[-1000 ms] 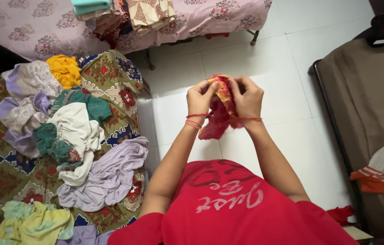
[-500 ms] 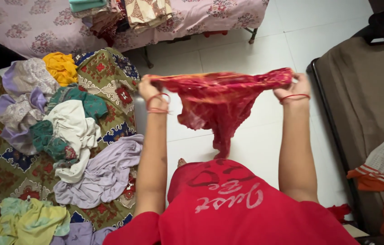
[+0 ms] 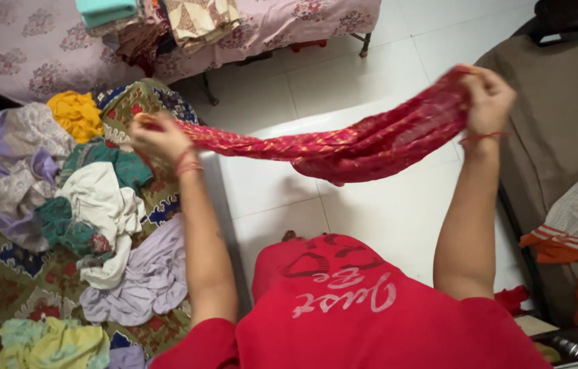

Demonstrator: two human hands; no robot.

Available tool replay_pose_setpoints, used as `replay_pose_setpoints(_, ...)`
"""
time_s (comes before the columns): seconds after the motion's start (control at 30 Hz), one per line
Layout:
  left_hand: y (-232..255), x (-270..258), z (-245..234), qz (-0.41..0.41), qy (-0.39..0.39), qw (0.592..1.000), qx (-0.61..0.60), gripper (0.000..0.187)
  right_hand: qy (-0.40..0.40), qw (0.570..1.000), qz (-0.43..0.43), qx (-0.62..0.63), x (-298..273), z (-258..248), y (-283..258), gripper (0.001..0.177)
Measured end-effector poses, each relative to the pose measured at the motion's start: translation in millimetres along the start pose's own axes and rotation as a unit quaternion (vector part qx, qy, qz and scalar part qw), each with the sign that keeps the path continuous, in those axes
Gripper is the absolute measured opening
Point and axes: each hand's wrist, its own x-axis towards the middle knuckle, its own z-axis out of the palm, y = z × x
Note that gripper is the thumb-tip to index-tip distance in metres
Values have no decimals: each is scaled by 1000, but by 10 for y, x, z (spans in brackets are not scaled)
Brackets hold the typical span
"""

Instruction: The person picks up a red patterned cloth, a white garment, and a green patterned fabric from a bed, folds each by hand, and places them onto a stack on another bed.

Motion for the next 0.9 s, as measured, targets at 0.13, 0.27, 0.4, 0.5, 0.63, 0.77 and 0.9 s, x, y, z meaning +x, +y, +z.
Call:
replay_pose_setpoints(0.13, 619, -602, 238, 225, -150, 963, -16, 45, -105, 993, 44, -36, -396, 766, -558, 24)
replay_pose_setpoints(0.27, 1612, -1105, 90, 167, -503, 808, -258, 51, -267, 960, 58, -61, -574, 1228, -594, 30)
replay_pose_setpoints(0.4, 1816, -1290, 111, 247, -573, 716, -313, 41, -358, 932, 32, -48, -598, 1333, -344, 29)
replay_pose_setpoints(0.5, 1772, -1243, 181, 174, -616, 718, -275, 15, -342, 935, 37, -85, -672, 1411, -475, 20)
replay_pose_setpoints(0.63, 2017, -916, -49, 164, -570, 735, -327, 14, -370, 916, 76, -131, -709, 1380, -105, 19)
replay_pose_setpoints(0.77, 1973, -781, -115, 128, -581, 723, -351, 16, -427, 874, 131, -190, -772, 1357, 452, 21)
replay_pose_setpoints(0.9, 1833, -570, -145, 117, -446, 794, -397, 24, -375, 847, 186, -327, -893, 1452, 444, 23)
